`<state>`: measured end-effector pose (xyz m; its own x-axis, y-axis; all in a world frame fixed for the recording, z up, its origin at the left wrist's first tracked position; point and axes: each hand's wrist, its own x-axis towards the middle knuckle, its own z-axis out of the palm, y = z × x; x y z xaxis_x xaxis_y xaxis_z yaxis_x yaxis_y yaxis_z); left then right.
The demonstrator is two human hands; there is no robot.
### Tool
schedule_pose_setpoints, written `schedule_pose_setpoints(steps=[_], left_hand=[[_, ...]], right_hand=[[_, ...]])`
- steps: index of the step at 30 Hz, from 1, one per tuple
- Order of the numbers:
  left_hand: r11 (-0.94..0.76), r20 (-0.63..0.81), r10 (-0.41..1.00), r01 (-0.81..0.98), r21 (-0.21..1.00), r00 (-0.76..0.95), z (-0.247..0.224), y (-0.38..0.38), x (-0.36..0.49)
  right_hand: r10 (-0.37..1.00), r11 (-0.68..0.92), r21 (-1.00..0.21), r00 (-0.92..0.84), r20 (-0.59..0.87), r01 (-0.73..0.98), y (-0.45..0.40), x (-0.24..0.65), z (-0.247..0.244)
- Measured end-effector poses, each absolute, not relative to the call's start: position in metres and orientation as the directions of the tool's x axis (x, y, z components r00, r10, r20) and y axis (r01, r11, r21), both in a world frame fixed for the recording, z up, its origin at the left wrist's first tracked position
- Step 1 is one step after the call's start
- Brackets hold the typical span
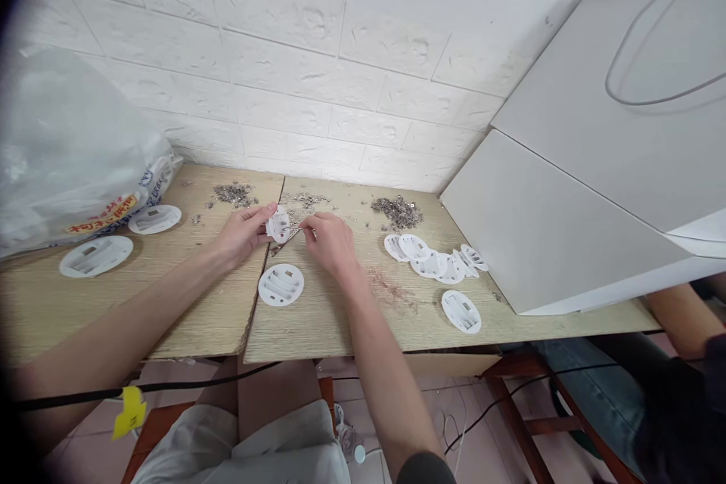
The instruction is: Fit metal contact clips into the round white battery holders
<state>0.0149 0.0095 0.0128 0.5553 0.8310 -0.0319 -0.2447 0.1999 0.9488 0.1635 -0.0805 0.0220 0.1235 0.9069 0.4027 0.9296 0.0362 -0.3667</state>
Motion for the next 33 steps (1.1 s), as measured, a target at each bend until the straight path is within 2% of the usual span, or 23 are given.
schedule_pose_setpoints(steps=[14, 16, 20, 22, 33], left_hand=[[0.199, -0.043, 0.832, -0.225, 0.954, 0.553, 0.0137, 0.0085, 0.0156], [0.196, -0.041, 0.835, -0.226, 0.954, 0.548, 0.0130, 0.0087, 0.0155], [0.204, -0.046, 0.840, -0.237, 0.950, 0.541, 0.0116, 0.0091, 0.0155], [0.203, -0.042, 0.837, -0.239, 0.949, 0.546, 0.0117, 0.0088, 0.0155], [0.187, -0.022, 0.821, -0.232, 0.955, 0.570, 0.0138, 0.0068, 0.0138]], right_hand=[[0.931, -0.013, -0.319, 0.127, 0.341, 0.948, -0.0781, 0.1621, 0.0194], [0.931, 0.001, -0.349, 0.127, 0.343, 0.937, -0.0781, 0.1632, 0.0197], [0.928, 0.048, -0.517, 0.153, 0.339, 0.855, -0.0776, 0.1675, 0.0190], [0.917, 0.052, -0.565, 0.185, 0.354, 0.824, -0.0768, 0.1690, 0.0180], [0.905, 0.022, -0.492, 0.192, 0.380, 0.870, -0.0773, 0.1681, 0.0171]])
